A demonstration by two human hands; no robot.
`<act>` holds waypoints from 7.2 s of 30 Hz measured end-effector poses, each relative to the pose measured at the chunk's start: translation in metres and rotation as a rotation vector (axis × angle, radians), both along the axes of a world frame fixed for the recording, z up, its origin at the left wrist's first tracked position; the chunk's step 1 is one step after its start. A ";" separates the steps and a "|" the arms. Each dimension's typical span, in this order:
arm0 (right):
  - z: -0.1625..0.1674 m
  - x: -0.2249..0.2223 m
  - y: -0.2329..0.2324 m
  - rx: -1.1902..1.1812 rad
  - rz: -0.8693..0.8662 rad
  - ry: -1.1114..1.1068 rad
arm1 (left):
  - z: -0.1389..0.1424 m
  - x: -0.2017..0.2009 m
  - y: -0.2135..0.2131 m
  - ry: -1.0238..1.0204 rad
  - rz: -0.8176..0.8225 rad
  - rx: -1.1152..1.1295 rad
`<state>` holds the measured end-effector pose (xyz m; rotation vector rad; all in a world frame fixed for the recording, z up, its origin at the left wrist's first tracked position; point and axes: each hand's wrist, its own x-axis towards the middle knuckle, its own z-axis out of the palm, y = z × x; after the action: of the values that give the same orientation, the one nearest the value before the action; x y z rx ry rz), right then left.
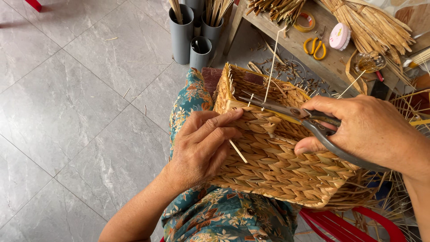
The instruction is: The person sits with a woven water-hyacinth basket on their lap and uses scissors to trim off the protruding ends of thin wooden pins sticking out around the basket's rim. They rotate the basket and work around its edges, cutting each pin flush and letting trimmed pieces fall.
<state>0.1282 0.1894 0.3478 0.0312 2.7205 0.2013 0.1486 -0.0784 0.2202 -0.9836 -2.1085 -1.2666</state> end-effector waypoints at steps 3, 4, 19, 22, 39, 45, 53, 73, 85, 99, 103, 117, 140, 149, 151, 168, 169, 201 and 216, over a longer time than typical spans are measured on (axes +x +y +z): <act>0.000 0.001 0.000 0.040 -0.009 0.016 | -0.001 0.000 0.000 -0.003 -0.003 -0.002; -0.001 0.001 0.001 0.032 -0.003 0.022 | -0.001 0.000 0.000 -0.007 -0.006 0.000; -0.002 -0.004 -0.004 -0.063 0.067 0.059 | 0.002 0.003 -0.001 -0.003 0.004 -0.033; -0.003 -0.005 -0.006 -0.065 0.079 0.054 | 0.003 0.003 -0.002 -0.009 -0.003 -0.027; -0.049 0.043 0.027 -0.643 0.737 0.710 | -0.037 -0.059 -0.054 -0.200 0.433 0.101; -0.065 0.055 -0.004 -0.564 0.752 0.680 | -0.033 -0.078 -0.051 -0.153 0.629 -0.188; -0.061 0.050 -0.018 -0.444 0.773 0.680 | 0.001 -0.057 -0.010 -0.183 -0.089 0.025; -0.071 0.056 -0.033 0.005 0.964 0.685 | 0.019 -0.070 0.015 0.065 -0.001 -0.535; -0.077 0.058 -0.042 0.014 0.926 0.742 | 0.008 -0.067 0.022 0.065 0.062 -0.506; -0.084 0.058 -0.035 -0.068 0.895 0.795 | 0.006 -0.077 0.010 -0.224 -0.224 -0.307; -0.087 0.059 -0.034 -0.060 0.882 0.768 | 0.003 -0.065 0.026 -0.096 -0.007 -0.395; -0.064 0.104 -0.002 -0.389 0.772 0.721 | 0.031 -0.081 0.035 -0.658 -0.324 -0.339; -0.087 0.146 0.200 -0.543 -0.150 0.305 | 0.049 -0.046 0.152 0.130 -0.279 -0.299; -0.041 0.109 0.169 -0.300 -0.208 0.181 | 0.047 -0.066 0.208 -0.272 -0.540 -0.229; -0.036 0.104 0.166 -0.328 -0.150 0.214 | 0.047 -0.065 0.207 -0.256 -0.549 -0.219; -0.017 0.094 0.154 -0.188 -0.109 0.230 | 0.052 -0.065 0.202 -0.032 -0.590 -0.211; -0.018 0.095 0.155 -0.173 -0.130 0.188 | 0.051 -0.065 0.203 -0.026 -0.579 -0.204; -0.084 0.133 0.105 -0.142 0.558 0.739 | 0.042 -0.050 0.208 -0.287 -0.280 -0.866; -0.134 0.131 0.123 -0.692 0.490 0.963 | 0.034 -0.076 0.190 -0.778 -0.731 -0.506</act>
<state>0.2595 0.3125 0.2134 -0.9637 3.4976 -0.8374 0.0721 0.1112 0.2539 -1.8250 -2.8870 -1.6804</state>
